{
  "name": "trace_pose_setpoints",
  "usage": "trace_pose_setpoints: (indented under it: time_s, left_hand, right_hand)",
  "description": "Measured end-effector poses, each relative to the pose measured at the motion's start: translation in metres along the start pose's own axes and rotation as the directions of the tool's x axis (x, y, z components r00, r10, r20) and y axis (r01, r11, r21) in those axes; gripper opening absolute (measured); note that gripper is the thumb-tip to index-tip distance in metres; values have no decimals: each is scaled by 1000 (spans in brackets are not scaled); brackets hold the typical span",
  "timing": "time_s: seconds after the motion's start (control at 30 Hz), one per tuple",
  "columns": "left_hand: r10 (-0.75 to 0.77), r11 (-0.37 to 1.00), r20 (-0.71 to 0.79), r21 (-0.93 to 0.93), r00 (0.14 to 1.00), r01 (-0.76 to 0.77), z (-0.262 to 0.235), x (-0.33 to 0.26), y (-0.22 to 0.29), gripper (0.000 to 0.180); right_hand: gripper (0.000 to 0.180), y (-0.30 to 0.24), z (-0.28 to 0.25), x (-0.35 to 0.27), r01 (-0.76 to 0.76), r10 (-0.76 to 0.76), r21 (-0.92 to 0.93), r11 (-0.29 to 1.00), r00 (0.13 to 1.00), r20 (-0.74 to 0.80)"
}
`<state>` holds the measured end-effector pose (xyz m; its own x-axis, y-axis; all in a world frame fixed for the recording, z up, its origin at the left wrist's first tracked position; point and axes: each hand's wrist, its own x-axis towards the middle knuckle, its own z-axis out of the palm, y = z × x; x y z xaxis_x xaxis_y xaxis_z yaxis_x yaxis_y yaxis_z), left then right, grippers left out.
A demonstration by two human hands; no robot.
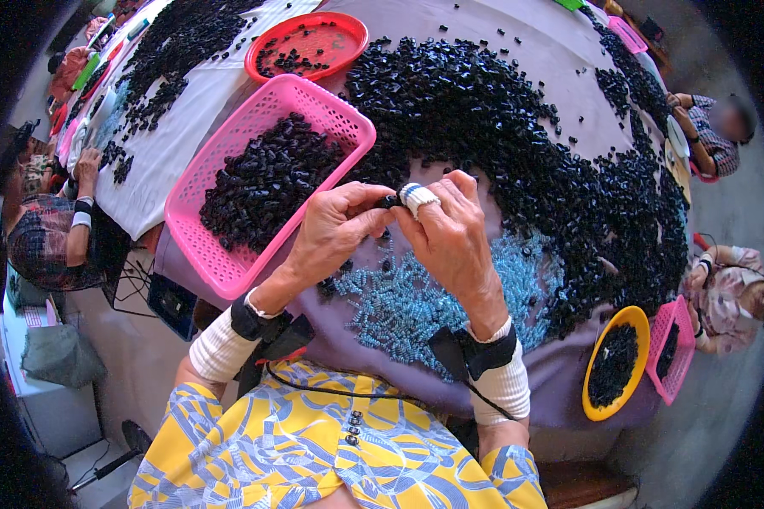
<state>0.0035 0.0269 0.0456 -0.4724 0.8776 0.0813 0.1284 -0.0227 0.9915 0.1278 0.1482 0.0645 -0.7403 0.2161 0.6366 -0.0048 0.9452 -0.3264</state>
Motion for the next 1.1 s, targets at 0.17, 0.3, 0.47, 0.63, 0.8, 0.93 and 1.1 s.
trace_pose_setpoints:
  time_s: [0.17,0.3,0.47,0.63,0.8,0.93,1.1]
  left_hand:
    - [-3,999,-2,48,1000,3,-1,-2,-1,22]
    - [29,999,-11,34,1000,-29,1,-3,-1,21]
    - [46,997,-15,56,999,-46,2,-3,-1,21]
    - [20,999,-9,45,1000,-19,2,-2,-1,22]
    - [12,1000,-24,19,1000,-11,4,-3,-6,22]
    - [38,999,-20,25,999,-38,3,-3,-7,22]
    - [-8,999,-14,-36,1000,7,2,-3,-3,22]
  right_hand:
    - [12,0,4,-2,-2,2,2,1000,1000,2]
    - [11,-4,1,-1,7,-7,-39,999,1000,23]
    - [12,-5,0,-1,-32,34,-55,998,998,44]
    - [13,-7,-4,0,-56,61,-63,996,994,85]
    - [13,-7,-3,-3,-112,114,-24,993,988,103]
    - [12,-5,-3,-3,-130,134,-37,991,984,120]
    - [12,-6,-4,-2,-132,131,-1,991,985,110]
